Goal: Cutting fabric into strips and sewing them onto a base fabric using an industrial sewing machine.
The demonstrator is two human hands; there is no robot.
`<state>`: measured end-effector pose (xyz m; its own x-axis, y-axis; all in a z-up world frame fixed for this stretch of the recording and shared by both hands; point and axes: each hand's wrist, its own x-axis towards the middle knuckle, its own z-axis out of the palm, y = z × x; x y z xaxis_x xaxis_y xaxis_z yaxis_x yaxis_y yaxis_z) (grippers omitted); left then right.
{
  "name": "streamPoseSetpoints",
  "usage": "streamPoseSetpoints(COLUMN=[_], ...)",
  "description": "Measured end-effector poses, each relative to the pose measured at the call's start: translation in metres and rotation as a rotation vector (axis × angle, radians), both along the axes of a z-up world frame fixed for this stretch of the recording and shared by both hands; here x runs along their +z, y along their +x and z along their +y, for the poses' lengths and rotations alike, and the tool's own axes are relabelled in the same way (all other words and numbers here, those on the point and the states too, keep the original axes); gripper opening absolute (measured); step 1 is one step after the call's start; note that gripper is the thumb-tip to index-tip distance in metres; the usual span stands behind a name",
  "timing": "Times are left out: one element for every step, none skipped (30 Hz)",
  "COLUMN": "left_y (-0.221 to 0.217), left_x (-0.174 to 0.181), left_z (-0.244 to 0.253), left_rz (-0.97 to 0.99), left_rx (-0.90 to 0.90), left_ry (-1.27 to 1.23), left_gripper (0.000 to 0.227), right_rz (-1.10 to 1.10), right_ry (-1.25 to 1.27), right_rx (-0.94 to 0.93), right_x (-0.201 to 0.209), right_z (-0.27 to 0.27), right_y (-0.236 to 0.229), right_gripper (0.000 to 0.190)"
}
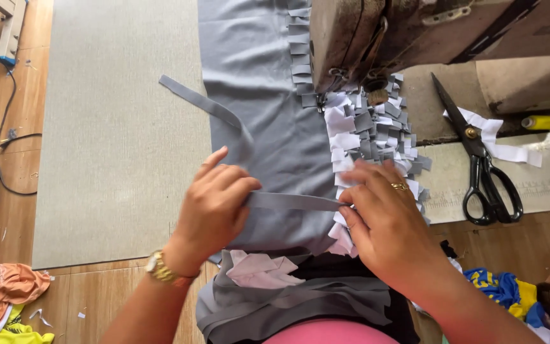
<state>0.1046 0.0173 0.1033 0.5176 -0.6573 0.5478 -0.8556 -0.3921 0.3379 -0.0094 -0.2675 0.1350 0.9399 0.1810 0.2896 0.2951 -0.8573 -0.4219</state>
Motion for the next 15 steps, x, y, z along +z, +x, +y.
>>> streamPoseSetpoints(left_y=[0.002, 0.007, 0.012, 0.016, 0.022, 0.027, 0.032, 0.04, 0.048, 0.055, 0.059, 0.063, 0.067, 0.062, 0.057], left_x=[0.009, 0.016, 0.023, 0.031, 0.043, 0.055, 0.067, 0.072, 0.077, 0.082, 0.08, 0.077, 0.074, 0.067, 0.059], left_z=[0.008, 0.019, 0.031, 0.043, 0.05, 0.056, 0.062, 0.063, 0.064, 0.066, 0.057, 0.048, 0.039, 0.014, -0.011], left_rz=[0.038, 0.038, 0.083, 0.126, 0.125, 0.131, 0.137, 0.135, 0.07, 0.005, 0.004, 0.005, 0.006, 0.003, 0.094], left_rx=[-0.008, -0.004, 0.049, 0.104, 0.109, 0.115, 0.121, 0.124, 0.269, 0.412, 0.414, 0.394, 0.375, 0.378, 0.229], left_ry=[-0.037, -0.037, -0.009, 0.02, 0.02, 0.039, 0.059, 0.058, 0.252, 0.445, 0.446, 0.47, 0.494, 0.491, 0.411], left_gripper=[0.027, 0.027, 0.035, 0.044, 0.044, 0.042, 0.042, 0.042, 0.037, 0.033, 0.033, 0.049, 0.074, 0.074, 0.074], right_rz=[-0.006, -0.005, 0.103, 0.211, 0.21, 0.196, 0.183, 0.181, 0.135, 0.091, 0.089, 0.053, 0.016, 0.012, -0.018], right_ry=[0.133, 0.133, 0.214, 0.294, 0.294, 0.319, 0.343, 0.342, 0.293, 0.245, 0.246, 0.176, 0.107, 0.104, 0.021], right_rx=[0.09, 0.094, 0.065, 0.038, 0.044, 0.076, 0.109, 0.113, 0.166, 0.218, 0.22, 0.189, 0.157, 0.16, 0.142], right_x=[0.014, 0.018, 0.021, 0.025, 0.021, 0.017, 0.013, 0.006, -0.001, -0.009, -0.017, -0.024, -0.031, -0.035, -0.039], right_z=[0.0, -0.001, -0.003, -0.004, -0.005, -0.007, -0.009, -0.01, -0.01, -0.01, -0.012, -0.015, -0.017, -0.02, -0.022], right_y=[0.004, 0.011, 0.018, 0.026, 0.04, 0.053, 0.067, 0.078, 0.089, 0.099, 0.102, 0.106, 0.11, 0.111, 0.112], right_gripper=[0.007, 0.007, 0.006, 0.006, 0.006, 0.007, 0.008, 0.008, 0.005, 0.005, 0.005, 0.005, 0.006, 0.006, 0.009])
